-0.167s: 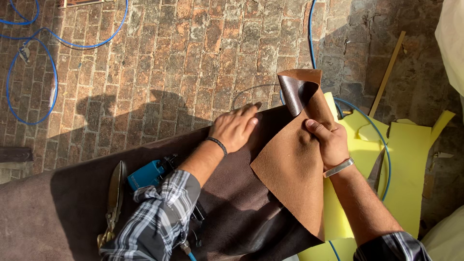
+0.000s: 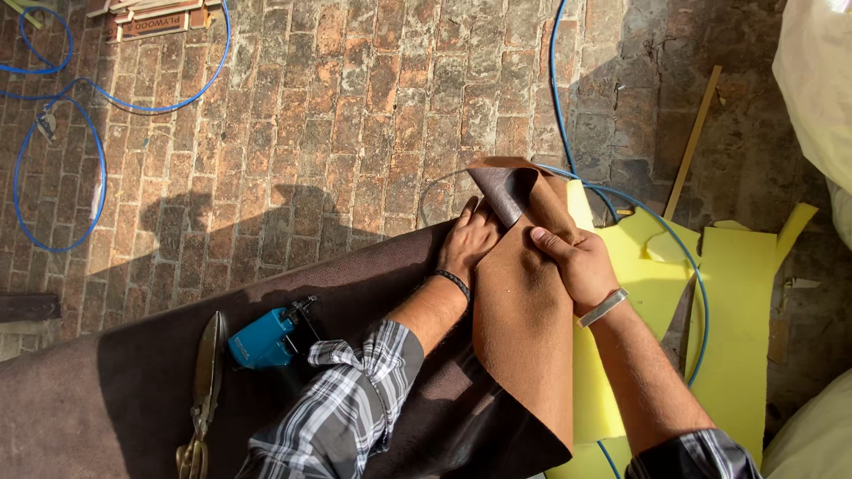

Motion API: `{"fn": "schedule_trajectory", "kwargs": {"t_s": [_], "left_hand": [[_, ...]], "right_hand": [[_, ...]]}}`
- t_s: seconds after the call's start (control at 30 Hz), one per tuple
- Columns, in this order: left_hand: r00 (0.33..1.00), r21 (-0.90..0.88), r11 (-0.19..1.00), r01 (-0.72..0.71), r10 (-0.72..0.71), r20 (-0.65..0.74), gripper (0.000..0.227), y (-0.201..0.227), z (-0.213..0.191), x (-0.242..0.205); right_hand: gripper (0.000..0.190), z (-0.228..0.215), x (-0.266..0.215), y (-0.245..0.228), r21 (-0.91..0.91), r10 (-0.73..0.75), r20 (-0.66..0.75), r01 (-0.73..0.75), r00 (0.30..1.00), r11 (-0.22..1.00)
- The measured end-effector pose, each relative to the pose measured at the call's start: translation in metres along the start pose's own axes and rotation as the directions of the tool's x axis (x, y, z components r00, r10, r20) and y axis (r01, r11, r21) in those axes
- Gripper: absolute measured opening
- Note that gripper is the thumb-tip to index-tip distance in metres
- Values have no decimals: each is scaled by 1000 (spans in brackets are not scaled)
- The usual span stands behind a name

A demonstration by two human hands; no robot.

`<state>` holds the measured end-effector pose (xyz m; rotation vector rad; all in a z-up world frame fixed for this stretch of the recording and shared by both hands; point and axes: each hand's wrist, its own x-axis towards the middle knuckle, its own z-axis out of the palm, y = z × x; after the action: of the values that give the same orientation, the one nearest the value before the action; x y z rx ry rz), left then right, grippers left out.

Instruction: The person stretches and secures brown fabric over a bench seat using a pneumatic staple gun, then trims excess fabric with scissors. The person staples along the edges and corners, cuts the overhang, and continues stapling to finish the upholstery.

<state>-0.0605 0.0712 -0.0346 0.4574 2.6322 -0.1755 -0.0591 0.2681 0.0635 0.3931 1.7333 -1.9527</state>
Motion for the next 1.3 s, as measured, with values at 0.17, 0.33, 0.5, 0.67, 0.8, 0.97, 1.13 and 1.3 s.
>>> {"fn": "schedule_trajectory", "kwargs": {"t_s": [0.17,0.33,0.5,0.67,0.8,0.97,1.13,1.3], "left_hand": [[848,-248,956,-155,0,-530,61,63,-53,3],[949,-266,957,-118,30,-315,59,95,-126,5],[886,-289,944,-156,5,-463,65,103,-116,-23],[889,52,999,7,18,-457,73,102,-37,-166],[964,-42,999,-33,21,-265,63,141,-28,-219],[996,-196,979,-51,35,-85,83,168,-40,-221],[892,-259,948,-183,49,-449,69,160,-14,-248],[825,-602,743,-292,-123,-552,89,164,36,-343]], "right_hand": [[27,-74,-45,14,107,-266,-402,333,876,937],[27,-129,-85,51,-113,-109,-607,50,787,992],[39,-159,-73,68,-215,-80,-537,-44,840,976],[24,-144,-70,49,-202,-1,-488,-111,873,973],[43,-127,-134,4,-743,-751,-322,337,576,578],[67,-45,-221,3,-450,-429,817,891,386,-57],[94,-46,-227,43,-514,-135,854,778,502,-361],[48,-130,-232,63,-765,-253,600,451,759,-460]]}}
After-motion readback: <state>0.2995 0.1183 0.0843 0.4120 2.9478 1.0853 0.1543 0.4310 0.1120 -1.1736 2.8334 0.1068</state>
